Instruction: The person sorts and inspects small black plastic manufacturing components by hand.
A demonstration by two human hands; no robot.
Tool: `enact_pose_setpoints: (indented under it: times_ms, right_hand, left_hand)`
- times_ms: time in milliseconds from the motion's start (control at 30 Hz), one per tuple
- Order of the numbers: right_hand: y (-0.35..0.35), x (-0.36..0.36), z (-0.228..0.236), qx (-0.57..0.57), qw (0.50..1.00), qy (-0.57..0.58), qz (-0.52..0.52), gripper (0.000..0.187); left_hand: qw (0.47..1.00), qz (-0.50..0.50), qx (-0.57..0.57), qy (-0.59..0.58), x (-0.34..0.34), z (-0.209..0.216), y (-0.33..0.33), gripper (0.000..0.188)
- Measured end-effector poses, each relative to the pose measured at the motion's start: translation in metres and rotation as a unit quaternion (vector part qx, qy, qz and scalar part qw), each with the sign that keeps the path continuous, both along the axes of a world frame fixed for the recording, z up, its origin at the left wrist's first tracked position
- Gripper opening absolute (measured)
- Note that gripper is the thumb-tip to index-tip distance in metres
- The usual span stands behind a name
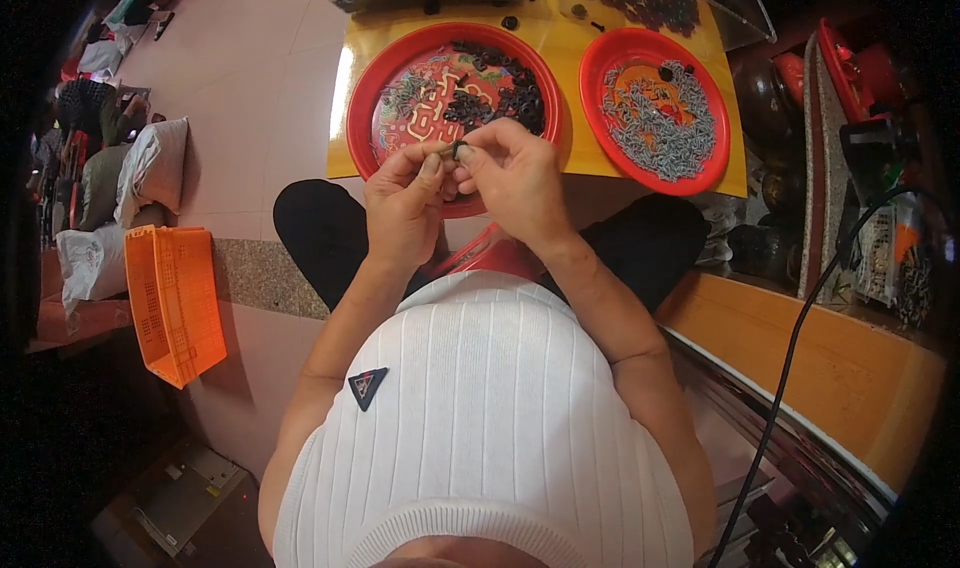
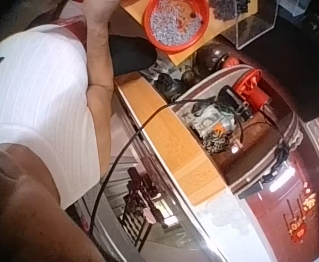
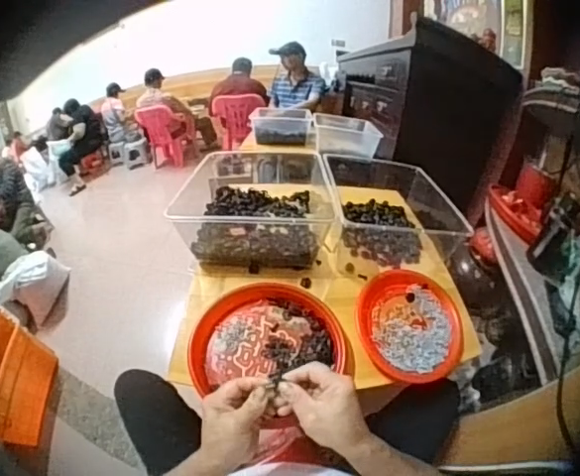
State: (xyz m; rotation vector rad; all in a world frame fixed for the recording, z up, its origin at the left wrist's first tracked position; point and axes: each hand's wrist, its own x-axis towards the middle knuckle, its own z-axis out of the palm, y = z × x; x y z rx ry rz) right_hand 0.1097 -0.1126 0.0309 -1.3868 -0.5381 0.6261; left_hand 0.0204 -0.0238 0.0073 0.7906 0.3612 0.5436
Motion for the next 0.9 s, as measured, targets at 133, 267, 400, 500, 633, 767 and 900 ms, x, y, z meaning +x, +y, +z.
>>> enact_pose_setpoints:
  times_ms: [133,267,400,500,633,767,900]
  right_hand:
    - [-0.003,0.002,0.002,-0.009,1.000,0.013,0.003,0.004]
    - [-0.006,0.001,0.002,-0.017,1.000,0.006,0.010,0.004]
    - [-0.007,-0.004,0.004,-0.042,0.999,-0.013,0.009,0.005]
    - [-0.007,-0.006,0.005,-0.052,0.998,-0.036,0.012,0.004]
    - [-0.007,-0.007,0.001,-0.059,0.991,-0.121,-0.003,0.004]
    - [-0.005,-0.009,-0.002,-0.054,0.983,-0.175,-0.020,0.004]
    - [-0.001,-0.011,-0.005,-0.047,0.982,-0.172,-0.056,0.006]
  left_hand:
    - [0.999,-0.043,0.010,0.004,-0.002,-0.002,0.003,0.014]
    - [0.999,-0.051,-0.002,0.002,-0.002,-0.002,0.001,0.013]
    - [0.999,-0.039,-0.003,0.022,-0.002,0.000,0.001,0.008]
    - [0.998,-0.040,0.021,0.039,-0.001,0.002,0.002,0.008]
    - [0.997,-0.032,0.063,0.042,0.000,0.005,0.002,0.007]
    - [0.989,-0.022,0.123,0.074,0.001,0.005,0.002,0.007]
    - [0.989,0.023,0.133,0.056,0.004,0.002,-0.005,0.007]
